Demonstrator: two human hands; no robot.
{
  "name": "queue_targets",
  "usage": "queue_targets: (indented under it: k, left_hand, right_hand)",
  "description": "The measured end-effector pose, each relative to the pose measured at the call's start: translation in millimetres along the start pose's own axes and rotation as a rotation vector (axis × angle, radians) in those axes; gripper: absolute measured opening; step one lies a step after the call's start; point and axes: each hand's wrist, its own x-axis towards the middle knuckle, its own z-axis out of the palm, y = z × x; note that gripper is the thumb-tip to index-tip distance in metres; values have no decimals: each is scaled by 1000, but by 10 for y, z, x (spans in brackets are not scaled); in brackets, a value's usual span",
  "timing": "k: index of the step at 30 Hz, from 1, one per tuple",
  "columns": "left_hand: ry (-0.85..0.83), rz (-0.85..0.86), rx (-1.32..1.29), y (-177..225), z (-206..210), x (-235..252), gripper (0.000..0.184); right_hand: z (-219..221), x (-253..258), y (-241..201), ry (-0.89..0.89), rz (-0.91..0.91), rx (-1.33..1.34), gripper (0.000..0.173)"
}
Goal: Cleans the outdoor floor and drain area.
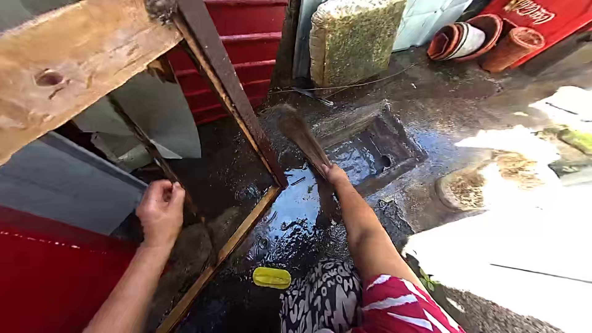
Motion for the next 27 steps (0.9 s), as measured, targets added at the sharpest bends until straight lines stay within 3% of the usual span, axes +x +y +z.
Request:
queue_targets:
  k: [3, 7, 9, 12, 15, 18, 22, 27]
  left_hand:
    - [-247, -47, 20, 45, -89, -503, 28]
    - [-482, -73, 80, -92, 86, -1188, 21]
    - [-555, -98, 73, -66, 204, -1423, 19]
    - [-680, -133, 73, 35, 297, -1583, 21]
    - [-748, -160, 71, 90, 308, -1684, 19]
    - [-757, -196, 75, 28, 286, -1773, 22]
    - [-823, -245, 81, 51, 308, -1826, 23]
    - [-917, -236, 87, 161, 336, -1878, 24]
  right_hand:
    - [21, -322, 113, 74, 78, 242, 75]
    - [468, -955, -142, 36, -150, 475, 79]
    - [573, -810, -454, -96, -259, 489, 76]
    - [452, -158, -891, -239, -261, 395, 68]
    - [308, 315, -595, -173, -203, 461, 62]
    - [273, 51, -311, -126, -153, 678, 56]
    - [358, -670, -559, -129, -241, 702, 54]
    - [310, 23, -1485, -173, -261, 595, 60]
